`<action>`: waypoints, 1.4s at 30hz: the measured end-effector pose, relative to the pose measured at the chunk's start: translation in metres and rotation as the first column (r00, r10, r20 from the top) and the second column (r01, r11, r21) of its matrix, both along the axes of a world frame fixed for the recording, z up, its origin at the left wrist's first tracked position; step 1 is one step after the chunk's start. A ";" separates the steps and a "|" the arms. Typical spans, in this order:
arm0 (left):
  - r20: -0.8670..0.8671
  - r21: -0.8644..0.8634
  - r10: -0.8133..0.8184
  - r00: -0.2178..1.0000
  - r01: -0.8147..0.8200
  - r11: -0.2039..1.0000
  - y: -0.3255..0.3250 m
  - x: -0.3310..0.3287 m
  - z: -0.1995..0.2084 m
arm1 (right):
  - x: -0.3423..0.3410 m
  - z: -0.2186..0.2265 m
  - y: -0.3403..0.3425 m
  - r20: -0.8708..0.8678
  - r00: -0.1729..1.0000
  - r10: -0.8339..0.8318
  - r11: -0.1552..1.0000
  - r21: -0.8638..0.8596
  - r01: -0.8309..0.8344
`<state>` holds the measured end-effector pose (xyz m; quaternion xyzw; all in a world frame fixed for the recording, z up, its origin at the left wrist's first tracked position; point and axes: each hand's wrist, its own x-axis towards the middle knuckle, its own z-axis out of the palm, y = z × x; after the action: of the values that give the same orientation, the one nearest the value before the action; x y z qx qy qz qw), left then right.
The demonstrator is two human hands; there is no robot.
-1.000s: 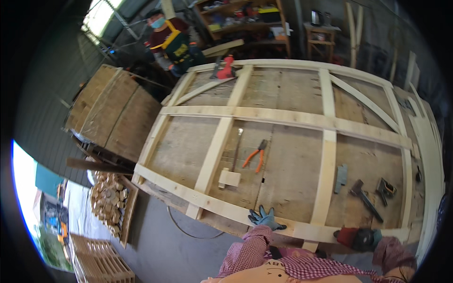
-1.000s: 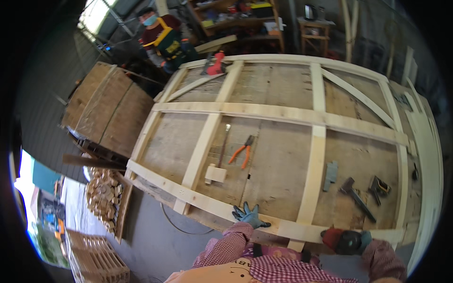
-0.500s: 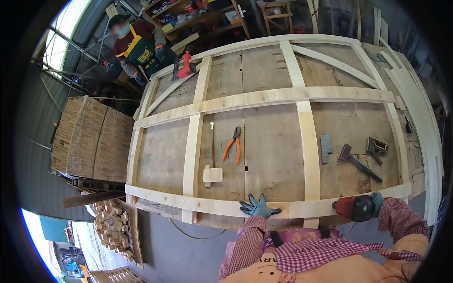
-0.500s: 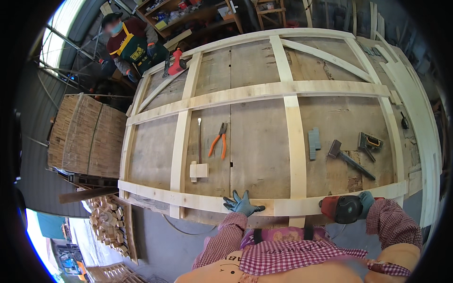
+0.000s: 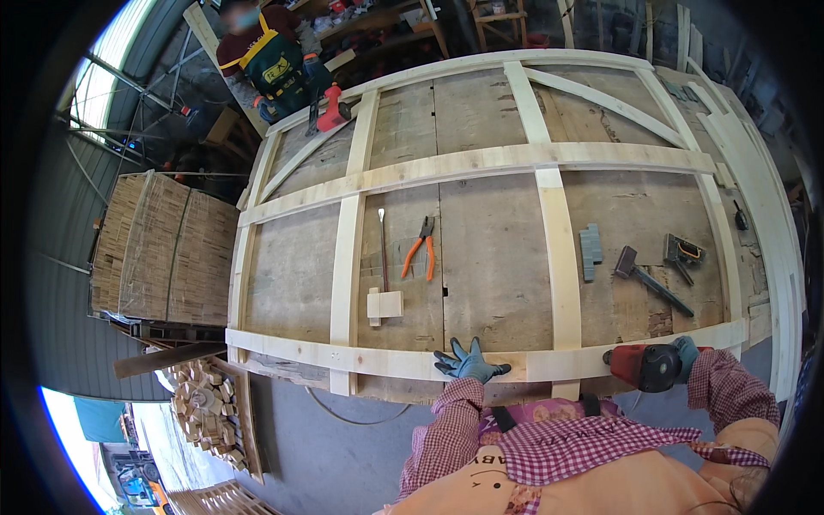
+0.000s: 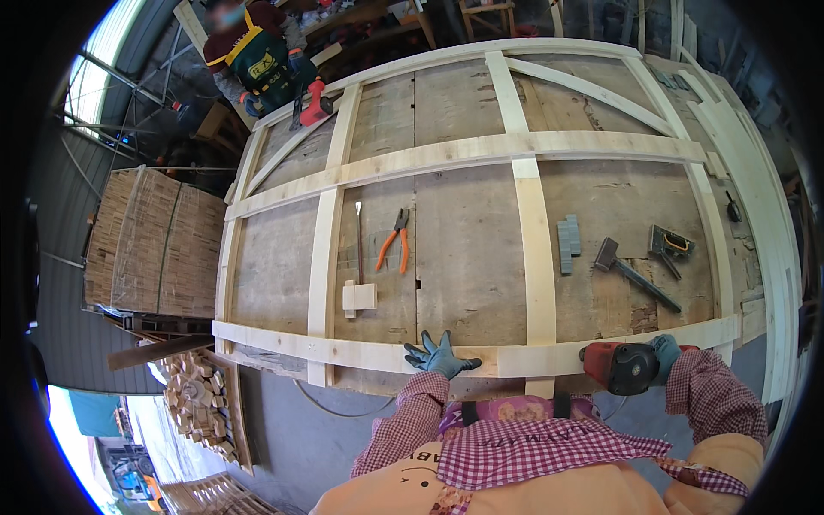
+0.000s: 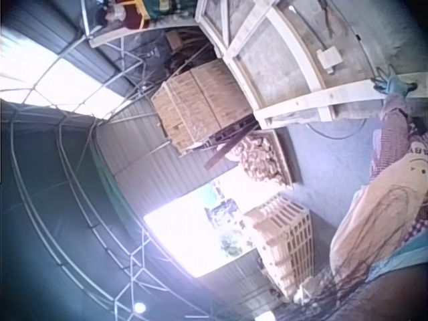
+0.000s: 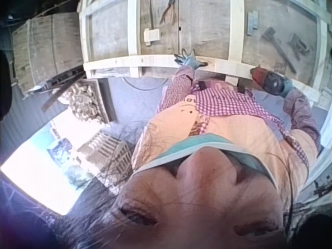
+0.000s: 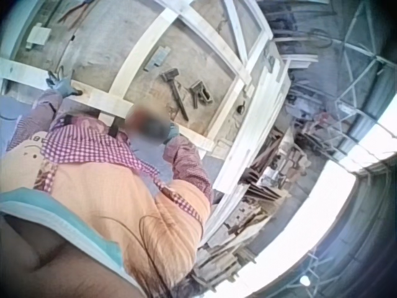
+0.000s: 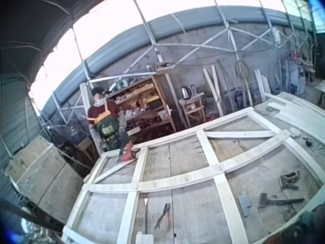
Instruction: The person assembles a wooden frame structure on a workbench using a nail gun and various hand tools. They position wooden planks, secure them with nails, and adjust pieces to fit the frame. The process involves repeated placement and fastening of wood components.
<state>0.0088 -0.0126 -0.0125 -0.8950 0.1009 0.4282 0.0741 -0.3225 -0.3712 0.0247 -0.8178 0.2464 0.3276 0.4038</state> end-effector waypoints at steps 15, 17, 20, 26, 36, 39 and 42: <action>0.004 -0.011 -0.011 1.000 0.011 1.000 -0.005 -0.002 0.002 | 0.019 0.039 0.026 0.520 0.849 0.090 0.990 0.046 -0.133; 0.001 -0.027 -0.003 1.000 0.003 1.000 -0.004 -0.001 0.002 | 0.034 0.038 0.026 0.503 0.836 0.219 0.974 -0.057 -0.220; 0.011 -0.060 0.005 1.000 -0.005 0.998 0.004 -0.004 -0.001 | 0.056 0.039 0.033 0.406 0.834 0.375 0.927 -0.148 -0.345; -0.015 -0.009 0.003 1.000 -0.003 1.000 0.002 -0.001 0.004 | 0.079 0.041 0.041 0.316 0.794 0.520 0.854 -0.184 -0.486; -0.014 -0.027 -0.011 1.000 0.011 1.000 -0.001 -0.003 0.000 | 0.077 0.061 0.049 0.264 0.738 0.621 0.784 -0.205 -0.587; -0.028 -0.013 -0.010 1.000 0.010 1.000 -0.001 -0.002 0.005 | 0.069 0.067 0.051 0.241 0.735 0.633 0.774 -0.199 -0.601; -0.031 0.010 -0.013 0.999 0.013 1.000 -0.003 0.000 0.004 | 0.058 0.066 0.041 0.227 0.764 0.605 0.796 -0.205 -0.570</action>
<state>0.0085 -0.0159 -0.0088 -0.8872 0.1057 0.4419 0.0801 -0.2645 -0.3299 0.0909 -0.9149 -0.0622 0.3024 0.2600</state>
